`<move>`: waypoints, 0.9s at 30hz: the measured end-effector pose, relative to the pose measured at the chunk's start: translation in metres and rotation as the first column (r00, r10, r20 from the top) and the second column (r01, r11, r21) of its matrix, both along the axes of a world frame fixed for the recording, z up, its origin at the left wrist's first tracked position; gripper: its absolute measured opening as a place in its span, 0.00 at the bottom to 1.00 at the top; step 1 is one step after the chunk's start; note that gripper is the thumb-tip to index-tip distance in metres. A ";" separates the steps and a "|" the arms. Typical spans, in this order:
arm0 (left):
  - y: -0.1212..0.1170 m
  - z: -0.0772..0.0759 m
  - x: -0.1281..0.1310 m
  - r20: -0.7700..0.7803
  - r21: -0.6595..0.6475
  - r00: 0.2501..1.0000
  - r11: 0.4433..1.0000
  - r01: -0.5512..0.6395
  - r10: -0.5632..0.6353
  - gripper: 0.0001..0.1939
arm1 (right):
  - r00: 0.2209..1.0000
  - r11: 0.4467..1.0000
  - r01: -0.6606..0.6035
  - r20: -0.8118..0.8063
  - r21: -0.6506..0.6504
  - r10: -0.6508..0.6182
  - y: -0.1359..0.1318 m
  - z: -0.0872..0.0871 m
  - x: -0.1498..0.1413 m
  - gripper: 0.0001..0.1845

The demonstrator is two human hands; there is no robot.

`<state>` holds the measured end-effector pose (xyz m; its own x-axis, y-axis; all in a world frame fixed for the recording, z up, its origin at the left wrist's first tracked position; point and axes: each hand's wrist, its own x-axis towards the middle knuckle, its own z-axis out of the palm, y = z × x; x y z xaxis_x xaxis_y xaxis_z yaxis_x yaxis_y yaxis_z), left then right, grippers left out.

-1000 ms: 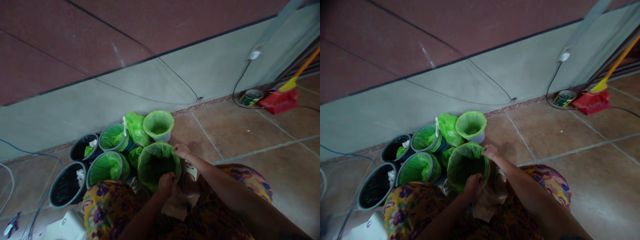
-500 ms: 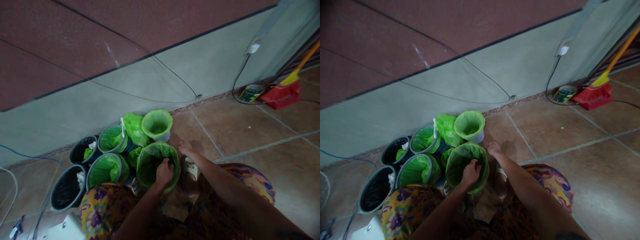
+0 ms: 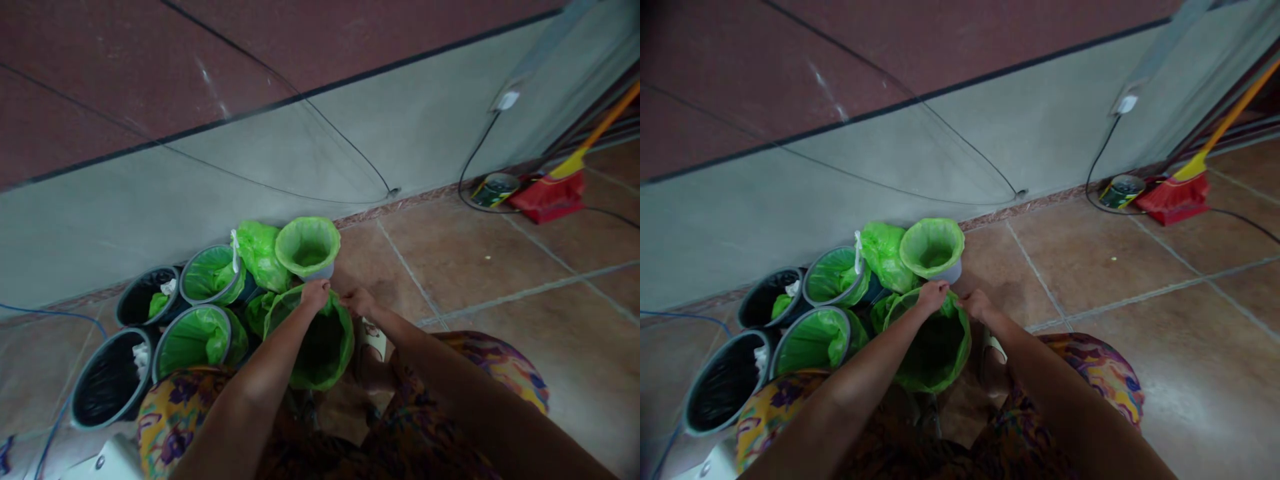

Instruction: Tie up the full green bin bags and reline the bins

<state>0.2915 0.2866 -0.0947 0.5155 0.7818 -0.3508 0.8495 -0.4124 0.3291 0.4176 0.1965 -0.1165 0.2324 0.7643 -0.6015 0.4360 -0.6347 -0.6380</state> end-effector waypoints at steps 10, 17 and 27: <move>0.013 0.001 -0.023 -0.133 0.033 0.947 0.954 0.299 -0.292 0.15 | 0.850 0.934 -0.353 0.397 -0.058 0.346 0.009 0.004 -0.013 0.15; 0.006 -0.006 -0.016 -0.247 0.085 0.939 0.959 0.269 -0.241 0.19 | 0.836 0.927 -0.354 0.401 -0.126 0.374 0.001 -0.007 -0.026 0.16; -0.006 0.000 -0.009 -0.202 0.047 0.977 0.996 0.073 -0.062 0.23 | 0.852 0.908 -0.404 0.314 -0.111 0.418 -0.013 -0.017 -0.033 0.12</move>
<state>0.2824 0.2809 -0.0951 0.4913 0.7683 -0.4103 0.8655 -0.4835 0.1311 0.3849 0.1831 -0.1337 0.0883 0.8105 -0.5790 0.8398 -0.3732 -0.3943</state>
